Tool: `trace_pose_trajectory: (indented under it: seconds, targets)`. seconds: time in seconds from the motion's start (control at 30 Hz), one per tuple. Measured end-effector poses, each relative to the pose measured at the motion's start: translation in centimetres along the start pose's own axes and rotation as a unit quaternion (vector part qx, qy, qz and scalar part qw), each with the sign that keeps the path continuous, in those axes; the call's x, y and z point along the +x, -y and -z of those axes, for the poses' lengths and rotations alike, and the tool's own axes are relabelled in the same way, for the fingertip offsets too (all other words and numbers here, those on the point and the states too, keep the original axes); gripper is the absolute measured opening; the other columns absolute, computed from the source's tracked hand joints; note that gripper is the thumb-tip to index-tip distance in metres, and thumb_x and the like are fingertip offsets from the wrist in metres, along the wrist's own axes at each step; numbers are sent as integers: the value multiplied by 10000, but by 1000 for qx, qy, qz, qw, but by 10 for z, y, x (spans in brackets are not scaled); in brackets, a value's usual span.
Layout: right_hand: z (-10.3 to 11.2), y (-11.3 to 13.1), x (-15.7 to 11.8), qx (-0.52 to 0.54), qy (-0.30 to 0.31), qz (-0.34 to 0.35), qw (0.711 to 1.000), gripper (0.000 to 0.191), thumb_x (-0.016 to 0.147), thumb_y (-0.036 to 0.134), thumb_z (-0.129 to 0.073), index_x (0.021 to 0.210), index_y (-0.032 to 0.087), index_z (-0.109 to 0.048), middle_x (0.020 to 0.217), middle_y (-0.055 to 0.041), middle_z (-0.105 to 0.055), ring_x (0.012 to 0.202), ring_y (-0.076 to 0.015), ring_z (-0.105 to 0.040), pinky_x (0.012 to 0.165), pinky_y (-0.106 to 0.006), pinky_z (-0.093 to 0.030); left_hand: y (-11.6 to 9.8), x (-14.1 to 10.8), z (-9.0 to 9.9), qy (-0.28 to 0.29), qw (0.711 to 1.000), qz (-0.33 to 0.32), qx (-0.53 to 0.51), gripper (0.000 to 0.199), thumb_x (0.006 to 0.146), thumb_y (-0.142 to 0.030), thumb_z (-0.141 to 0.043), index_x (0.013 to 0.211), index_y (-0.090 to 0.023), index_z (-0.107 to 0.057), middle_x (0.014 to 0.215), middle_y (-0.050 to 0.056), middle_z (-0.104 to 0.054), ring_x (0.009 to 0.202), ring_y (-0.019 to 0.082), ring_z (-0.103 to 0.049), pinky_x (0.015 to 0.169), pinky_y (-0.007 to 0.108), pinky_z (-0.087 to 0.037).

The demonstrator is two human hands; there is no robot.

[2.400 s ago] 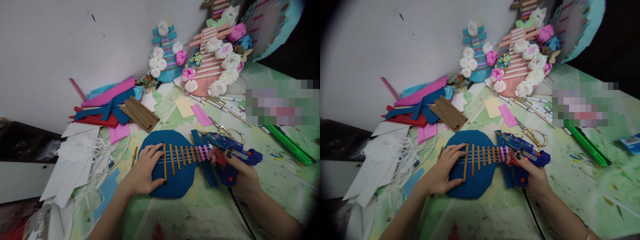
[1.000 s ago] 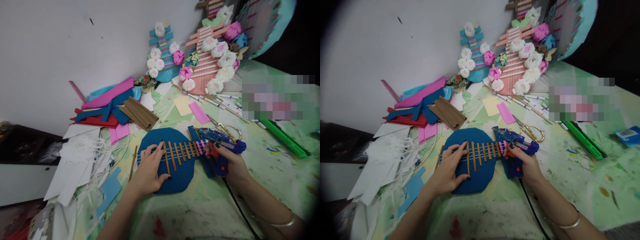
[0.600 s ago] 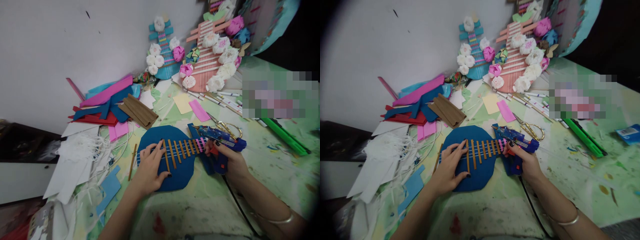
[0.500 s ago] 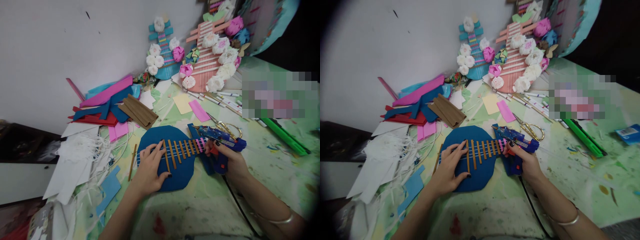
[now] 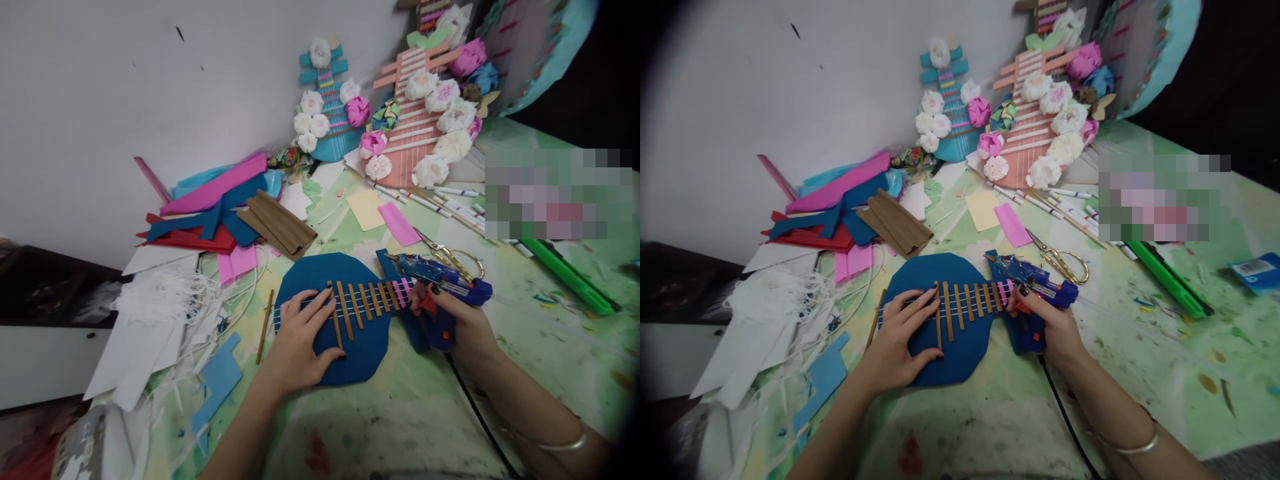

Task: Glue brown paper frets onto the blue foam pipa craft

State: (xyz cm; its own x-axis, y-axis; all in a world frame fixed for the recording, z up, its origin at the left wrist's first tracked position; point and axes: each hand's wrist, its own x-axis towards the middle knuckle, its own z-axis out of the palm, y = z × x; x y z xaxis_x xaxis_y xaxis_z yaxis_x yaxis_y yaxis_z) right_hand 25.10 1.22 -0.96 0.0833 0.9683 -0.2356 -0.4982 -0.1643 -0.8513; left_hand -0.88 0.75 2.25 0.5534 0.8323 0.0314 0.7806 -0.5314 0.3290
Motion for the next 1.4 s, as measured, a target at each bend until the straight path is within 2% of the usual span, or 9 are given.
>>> trace_pose_trajectory:
  seconds: [0.17,0.33,0.57,0.67,0.87,1.1,1.4]
  targets:
    - [1,1,-1,2,6,-3,1000,167,713,337,-701,672,178,-672,617,-20,-622,582,-149,-554,574,-265,-463,-1,0,3,13,1000,1,3,736,760,-520,-617,1386,-217,-374,1457,116,-379,1291,368,-303,1003,597,-275]
    - [1,0,1,-2,0,1,1000,148,708,331,-702,713,186,-674,625,-23,-632,587,-162,-563,573,-277,-470,-2,-1,3,19,1000,-2,6,608,845,-428,-533,1393,-227,-363,1460,108,-376,1295,355,-309,997,595,-280]
    - [1,0,0,4,8,0,1000,152,709,332,-700,703,183,-671,614,-22,-625,575,-157,-559,562,-276,-466,-5,0,1,17,1000,12,12,592,824,-421,-545,1355,-202,-402,1462,116,-367,1305,362,-291,1011,599,-271]
    - [1,0,0,-2,5,2,1000,155,705,336,-702,722,185,-674,616,-22,-626,578,-163,-560,565,-282,-469,-4,-2,1,5,1000,14,-6,594,813,-426,-558,1341,-202,-407,1464,121,-358,1306,353,-294,1024,576,-276]
    - [1,0,0,-4,14,5,1000,140,724,325,-688,725,186,-671,622,-21,-631,584,-157,-564,574,-273,-464,-3,-6,-1,-29,999,25,-25,632,848,-398,-524,1410,-216,-300,1462,112,-361,1312,309,-310,1041,512,-293]
    - [3,-2,1,-3,11,7,1000,133,719,321,-693,750,194,-672,629,-17,-634,587,-161,-573,574,-280,-482,-2,-5,-8,-43,998,-6,38,534,847,-378,-521,1340,-194,-434,1408,129,-441,1288,341,-339,1001,558,-302]
    - [2,-2,1,-8,8,8,1000,134,703,330,-697,741,204,-673,625,-18,-630,580,-162,-571,544,-279,-487,-4,-2,-5,-48,998,-7,39,492,826,-351,-540,1287,-186,-499,1408,154,-430,1265,368,-371,966,575,-342]
